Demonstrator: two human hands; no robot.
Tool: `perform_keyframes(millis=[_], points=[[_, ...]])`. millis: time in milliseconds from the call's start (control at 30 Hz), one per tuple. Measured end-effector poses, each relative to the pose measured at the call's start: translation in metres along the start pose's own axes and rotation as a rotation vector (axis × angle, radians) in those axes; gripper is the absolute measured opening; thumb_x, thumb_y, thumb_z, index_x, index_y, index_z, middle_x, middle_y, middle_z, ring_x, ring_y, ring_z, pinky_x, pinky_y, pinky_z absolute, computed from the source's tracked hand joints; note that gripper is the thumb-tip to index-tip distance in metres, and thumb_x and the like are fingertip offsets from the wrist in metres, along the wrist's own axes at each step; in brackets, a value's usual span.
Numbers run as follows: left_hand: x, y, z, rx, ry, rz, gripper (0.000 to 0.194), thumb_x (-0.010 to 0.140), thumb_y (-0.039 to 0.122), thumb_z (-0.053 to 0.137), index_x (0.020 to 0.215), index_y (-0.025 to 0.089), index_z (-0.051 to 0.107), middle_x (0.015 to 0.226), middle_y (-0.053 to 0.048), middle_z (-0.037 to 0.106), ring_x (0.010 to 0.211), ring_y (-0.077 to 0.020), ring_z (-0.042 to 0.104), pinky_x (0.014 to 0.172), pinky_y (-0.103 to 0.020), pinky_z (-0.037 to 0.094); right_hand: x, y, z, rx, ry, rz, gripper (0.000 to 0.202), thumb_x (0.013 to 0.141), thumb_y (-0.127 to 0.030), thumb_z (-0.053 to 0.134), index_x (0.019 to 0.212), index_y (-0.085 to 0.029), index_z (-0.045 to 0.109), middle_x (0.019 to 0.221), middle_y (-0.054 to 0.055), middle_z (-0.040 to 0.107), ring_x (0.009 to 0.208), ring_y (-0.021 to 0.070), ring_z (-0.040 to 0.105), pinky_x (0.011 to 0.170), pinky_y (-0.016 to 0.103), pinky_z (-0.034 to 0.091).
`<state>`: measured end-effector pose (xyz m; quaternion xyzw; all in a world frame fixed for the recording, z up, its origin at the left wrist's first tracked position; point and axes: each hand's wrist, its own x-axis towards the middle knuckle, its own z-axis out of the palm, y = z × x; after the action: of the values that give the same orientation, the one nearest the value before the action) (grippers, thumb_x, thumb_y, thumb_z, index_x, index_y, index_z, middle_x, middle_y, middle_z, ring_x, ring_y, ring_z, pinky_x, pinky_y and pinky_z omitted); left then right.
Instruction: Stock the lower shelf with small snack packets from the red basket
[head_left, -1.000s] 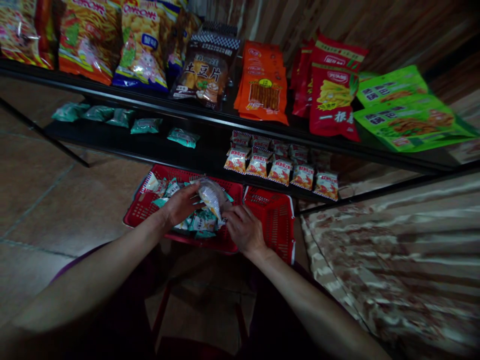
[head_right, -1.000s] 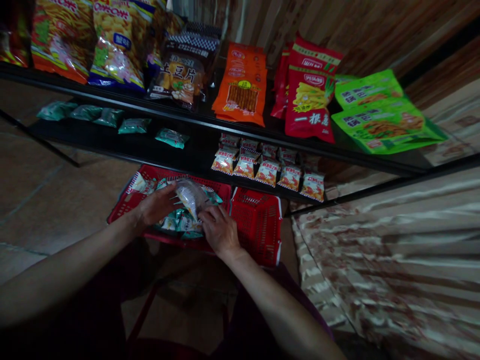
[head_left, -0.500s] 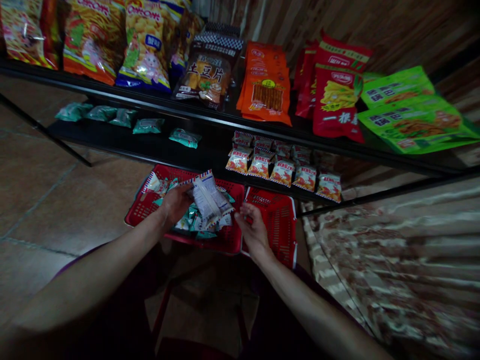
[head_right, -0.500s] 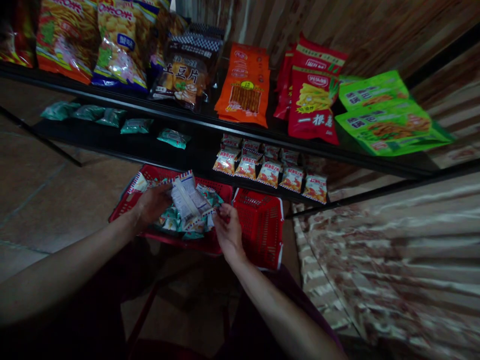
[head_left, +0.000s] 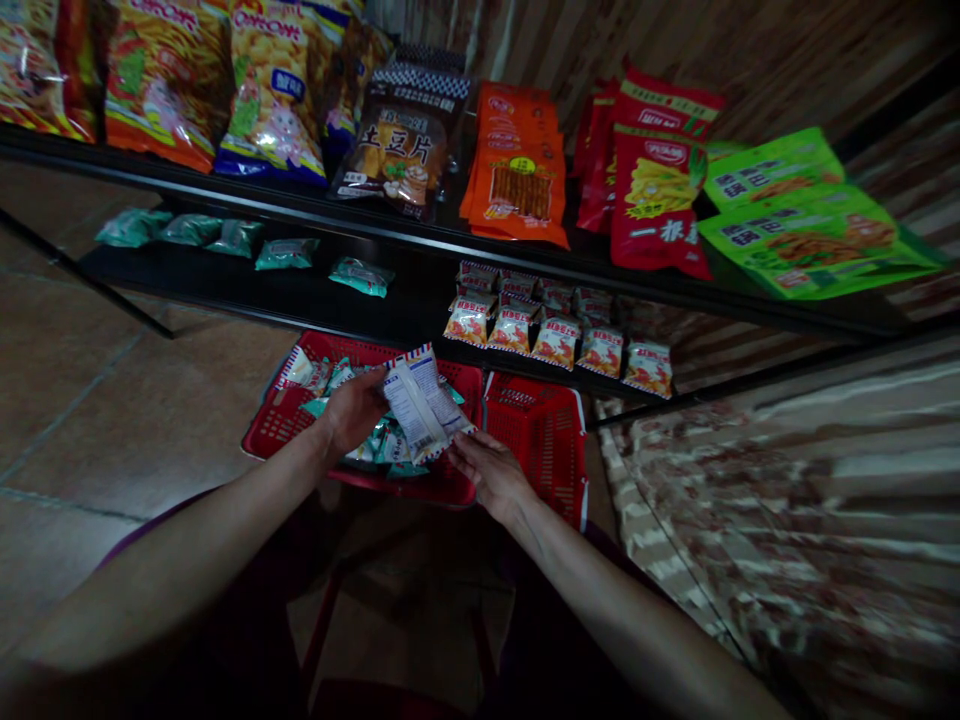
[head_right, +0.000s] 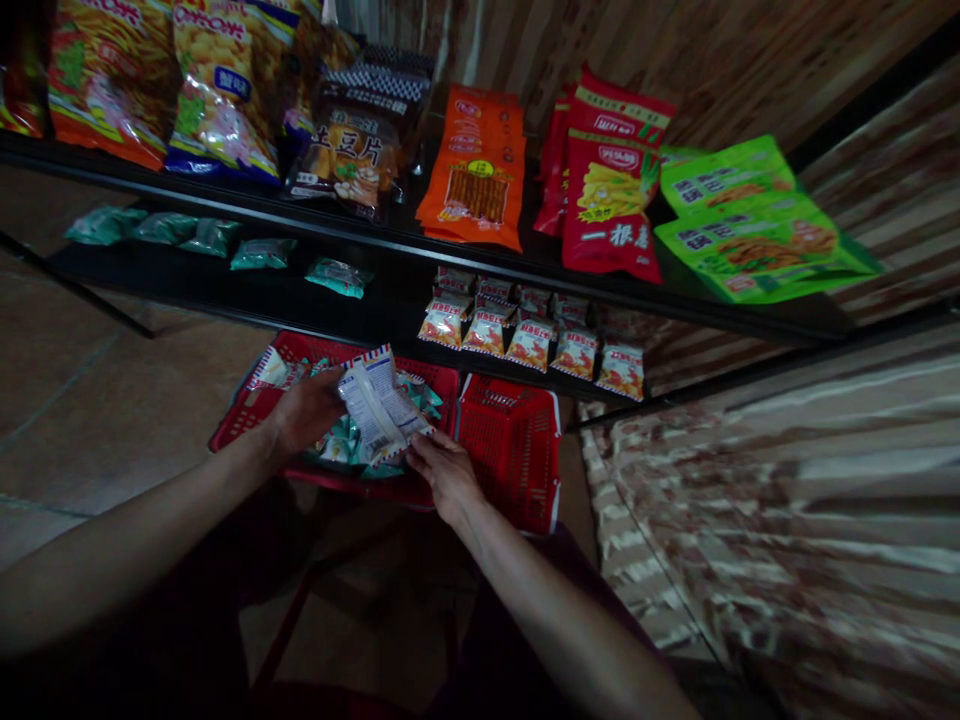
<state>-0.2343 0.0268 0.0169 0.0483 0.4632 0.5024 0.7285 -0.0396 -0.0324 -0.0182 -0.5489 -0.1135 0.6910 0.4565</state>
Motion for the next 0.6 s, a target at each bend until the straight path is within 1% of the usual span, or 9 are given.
perform_keyframes(millis=[67, 200, 267, 367, 467, 600], points=[[0.000, 0.001, -0.002, 0.009, -0.022, 0.012, 0.013, 0.081, 0.012, 0.051, 0.075, 0.012, 0.064, 0.071, -0.004, 0.067, 0.066, -0.0136, 0.061, 0.067, -0.026, 0.048, 0.000, 0.000, 0.001, -0.010, 0.001, -0.010, 0.034, 0.042, -0.024, 0.089, 0.068, -0.017, 0.068, 0.067, -0.003, 0.070, 0.058, 0.0071, 0.062, 0.057, 0.017, 0.054], [0.001, 0.001, -0.003, 0.087, -0.078, 0.096, 0.004, 0.073, 0.012, 0.062, 0.075, 0.012, 0.065, 0.068, -0.001, 0.066, 0.061, -0.0114, 0.059, 0.062, -0.024, 0.047, -0.002, 0.000, 0.002, -0.035, 0.005, -0.020, 0.035, 0.039, -0.025, 0.089, 0.067, -0.017, 0.069, 0.067, -0.003, 0.070, 0.057, 0.0068, 0.062, 0.056, 0.017, 0.054], [0.002, 0.001, -0.004, 0.127, -0.081, 0.127, 0.005, 0.069, 0.014, 0.067, 0.072, 0.012, 0.065, 0.066, -0.001, 0.065, 0.059, -0.0108, 0.057, 0.061, -0.023, 0.046, -0.002, -0.001, 0.003, -0.052, 0.003, -0.021, 0.036, 0.038, -0.026, 0.089, 0.067, -0.016, 0.069, 0.067, -0.003, 0.069, 0.057, 0.0069, 0.061, 0.055, 0.017, 0.053], [0.005, 0.000, -0.008, 0.178, -0.053, 0.160, 0.008, 0.065, 0.016, 0.070, 0.070, 0.013, 0.065, 0.066, -0.001, 0.065, 0.060, -0.0113, 0.057, 0.061, -0.024, 0.045, -0.002, -0.001, 0.004, -0.077, -0.004, -0.029, 0.038, 0.037, -0.027, 0.089, 0.068, -0.016, 0.069, 0.067, -0.003, 0.069, 0.057, 0.0067, 0.061, 0.054, 0.017, 0.052], [0.010, -0.002, -0.013, 0.211, -0.008, 0.177, 0.011, 0.065, 0.021, 0.070, 0.072, 0.014, 0.065, 0.070, -0.001, 0.066, 0.063, -0.0125, 0.058, 0.059, -0.024, 0.043, -0.001, -0.002, 0.005, -0.079, 0.006, -0.032, 0.038, 0.036, -0.027, 0.089, 0.066, -0.016, 0.069, 0.067, -0.003, 0.070, 0.056, 0.0064, 0.061, 0.053, 0.016, 0.052], [0.016, -0.003, -0.018, 0.195, 0.045, 0.169, 0.005, 0.068, 0.020, 0.066, 0.071, 0.016, 0.064, 0.071, -0.002, 0.066, 0.064, -0.0129, 0.058, 0.062, -0.024, 0.043, 0.000, -0.003, 0.006, -0.063, 0.029, -0.029, 0.035, 0.037, -0.025, 0.089, 0.062, -0.016, 0.067, 0.064, -0.002, 0.069, 0.054, 0.0064, 0.060, 0.051, 0.016, 0.051]])
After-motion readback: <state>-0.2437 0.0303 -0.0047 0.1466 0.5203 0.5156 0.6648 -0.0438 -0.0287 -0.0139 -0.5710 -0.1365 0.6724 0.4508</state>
